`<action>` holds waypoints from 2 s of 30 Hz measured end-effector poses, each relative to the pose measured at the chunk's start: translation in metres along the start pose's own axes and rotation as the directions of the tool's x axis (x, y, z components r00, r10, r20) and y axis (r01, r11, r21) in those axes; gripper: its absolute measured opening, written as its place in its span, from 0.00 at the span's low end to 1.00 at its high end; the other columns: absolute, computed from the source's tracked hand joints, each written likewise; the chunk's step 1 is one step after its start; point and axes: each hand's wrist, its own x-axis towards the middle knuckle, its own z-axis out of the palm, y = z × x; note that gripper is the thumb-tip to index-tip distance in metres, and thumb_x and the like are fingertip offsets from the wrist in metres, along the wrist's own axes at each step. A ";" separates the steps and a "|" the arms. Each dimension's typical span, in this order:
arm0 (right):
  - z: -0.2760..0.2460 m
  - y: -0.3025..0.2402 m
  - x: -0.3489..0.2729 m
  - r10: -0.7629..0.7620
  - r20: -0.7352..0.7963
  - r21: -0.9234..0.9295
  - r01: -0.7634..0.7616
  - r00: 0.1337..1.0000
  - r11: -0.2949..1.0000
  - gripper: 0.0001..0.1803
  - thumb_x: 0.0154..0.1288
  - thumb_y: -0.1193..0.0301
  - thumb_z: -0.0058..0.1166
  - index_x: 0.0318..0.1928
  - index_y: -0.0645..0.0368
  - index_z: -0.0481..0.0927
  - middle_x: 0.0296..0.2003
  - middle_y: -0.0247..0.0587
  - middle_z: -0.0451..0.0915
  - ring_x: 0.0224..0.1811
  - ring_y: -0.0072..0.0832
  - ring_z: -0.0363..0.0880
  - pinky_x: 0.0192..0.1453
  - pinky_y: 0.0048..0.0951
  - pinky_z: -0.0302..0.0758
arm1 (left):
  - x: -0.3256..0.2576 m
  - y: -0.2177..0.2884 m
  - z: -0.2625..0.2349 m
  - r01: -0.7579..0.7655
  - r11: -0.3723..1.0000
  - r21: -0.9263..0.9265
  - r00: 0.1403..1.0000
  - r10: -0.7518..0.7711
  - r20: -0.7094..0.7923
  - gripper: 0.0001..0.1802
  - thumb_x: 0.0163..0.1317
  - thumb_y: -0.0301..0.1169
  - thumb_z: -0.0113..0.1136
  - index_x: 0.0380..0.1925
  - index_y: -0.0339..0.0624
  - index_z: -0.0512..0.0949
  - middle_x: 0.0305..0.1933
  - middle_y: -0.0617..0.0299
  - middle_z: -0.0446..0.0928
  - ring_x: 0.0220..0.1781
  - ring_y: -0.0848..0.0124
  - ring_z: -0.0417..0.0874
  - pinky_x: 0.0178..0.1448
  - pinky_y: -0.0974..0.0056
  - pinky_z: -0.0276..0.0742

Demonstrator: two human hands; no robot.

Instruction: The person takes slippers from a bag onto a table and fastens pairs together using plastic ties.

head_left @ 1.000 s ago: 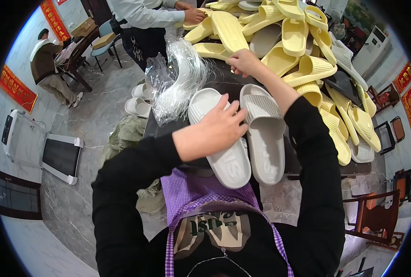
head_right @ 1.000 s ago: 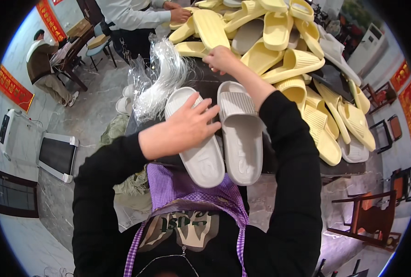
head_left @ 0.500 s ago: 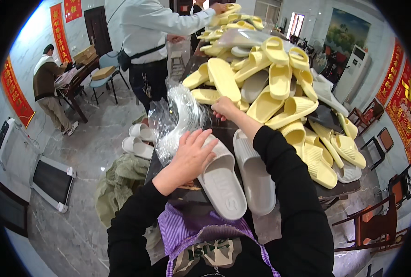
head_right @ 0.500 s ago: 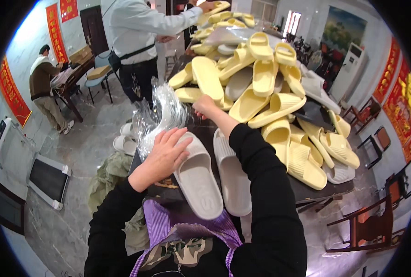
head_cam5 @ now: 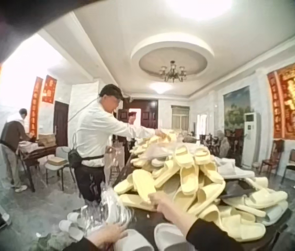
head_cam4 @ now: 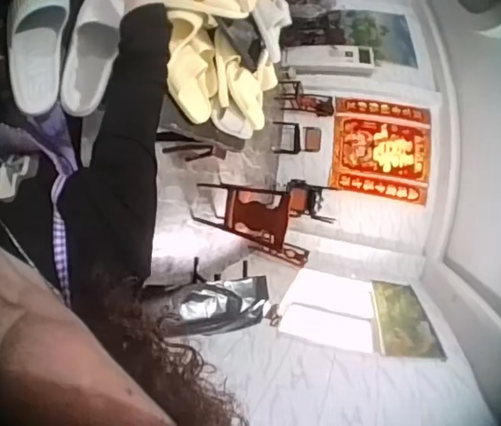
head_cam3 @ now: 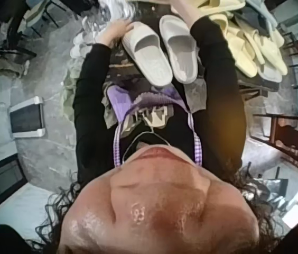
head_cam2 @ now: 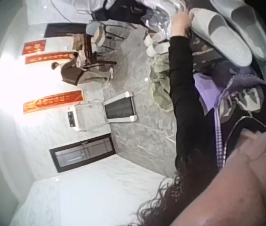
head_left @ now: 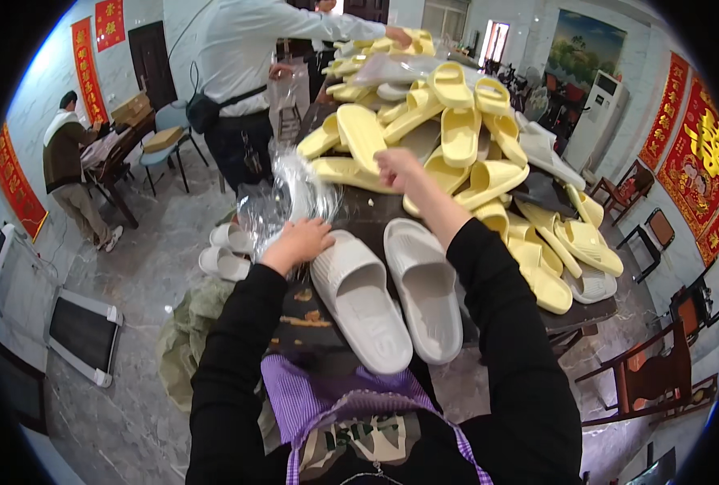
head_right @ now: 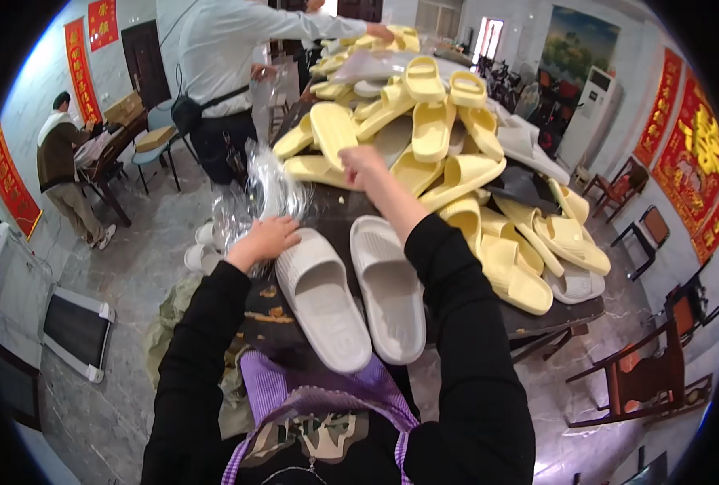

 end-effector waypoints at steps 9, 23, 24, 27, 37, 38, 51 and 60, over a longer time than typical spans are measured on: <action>-0.050 -0.043 -0.037 0.068 0.071 0.192 -0.080 0.995 0.978 0.12 0.59 0.75 0.49 0.21 0.52 0.63 0.11 0.22 0.55 0.08 0.13 0.46 0.11 0.17 0.44 | 0.013 -0.005 0.002 -0.002 1.000 0.014 1.000 0.002 -0.002 0.23 0.61 0.47 0.43 0.51 0.46 0.69 0.58 0.58 0.66 0.59 0.58 0.67 0.54 0.40 0.62; -0.045 0.044 -0.224 -0.090 0.212 0.086 0.073 0.973 0.994 0.04 0.61 0.72 0.48 0.30 0.57 0.69 0.13 0.23 0.58 0.09 0.12 0.51 0.11 0.17 0.50 | -0.068 0.117 -0.049 -0.210 0.094 -0.973 0.975 -0.046 -0.215 0.11 0.59 0.31 0.56 0.37 0.35 0.78 0.29 0.60 0.78 0.25 0.77 0.74 0.32 0.75 0.71; -0.042 0.053 -0.230 -0.095 0.240 0.024 0.092 0.966 0.996 0.04 0.61 0.72 0.48 0.30 0.57 0.69 0.13 0.23 0.60 0.09 0.12 0.52 0.11 0.17 0.50 | -0.069 0.125 -0.046 -0.207 -0.025 -0.978 0.977 -0.053 -0.205 0.11 0.60 0.32 0.55 0.37 0.34 0.77 0.29 0.61 0.78 0.24 0.79 0.73 0.30 0.76 0.69; -0.041 0.072 -0.247 -0.066 0.274 -0.088 0.093 0.960 0.992 0.03 0.61 0.73 0.48 0.30 0.58 0.70 0.13 0.24 0.61 0.09 0.12 0.53 0.11 0.17 0.51 | -0.071 0.134 -0.039 -0.189 -0.255 -0.948 0.982 -0.063 -0.178 0.12 0.62 0.32 0.54 0.37 0.32 0.77 0.30 0.62 0.77 0.23 0.83 0.70 0.27 0.79 0.66; -0.049 0.089 -0.265 0.016 0.409 -0.274 0.105 0.913 0.956 0.04 0.59 0.73 0.49 0.29 0.60 0.71 0.16 0.24 0.66 0.13 0.11 0.59 0.15 0.16 0.54 | -0.081 0.137 -0.028 -0.114 -0.391 -0.913 0.992 -0.093 -0.084 0.10 0.63 0.29 0.51 0.37 0.32 0.76 0.23 0.62 0.75 0.16 0.82 0.66 0.18 0.78 0.60; -0.053 0.089 -0.268 0.015 0.409 -0.272 0.106 0.912 0.957 0.04 0.59 0.73 0.49 0.29 0.60 0.71 0.16 0.24 0.66 0.13 0.11 0.59 0.15 0.16 0.54 | -0.081 0.135 -0.028 -0.116 -0.416 -0.902 0.991 -0.108 -0.078 0.10 0.63 0.29 0.51 0.36 0.32 0.76 0.23 0.62 0.75 0.15 0.82 0.66 0.17 0.78 0.59; -0.130 0.054 -0.303 0.028 0.543 -0.447 0.261 0.839 0.856 0.03 0.54 0.76 0.52 0.26 0.64 0.74 0.20 0.28 0.72 0.21 0.13 0.67 0.24 0.16 0.63 | -0.086 0.127 -0.019 -0.047 -0.411 -0.910 0.994 -0.106 -0.003 0.10 0.63 0.27 0.49 0.36 0.29 0.75 0.21 0.63 0.72 0.15 0.83 0.64 0.15 0.78 0.59; -0.174 0.048 -0.294 -0.200 0.293 -0.299 0.289 0.935 0.910 0.03 0.53 0.78 0.49 0.24 0.61 0.72 0.18 0.28 0.69 0.16 0.12 0.63 0.18 0.14 0.58 | -0.097 0.113 -0.014 -0.049 -0.454 -0.890 0.987 -0.157 0.026 0.09 0.62 0.27 0.49 0.36 0.31 0.75 0.21 0.63 0.72 0.15 0.82 0.64 0.16 0.77 0.59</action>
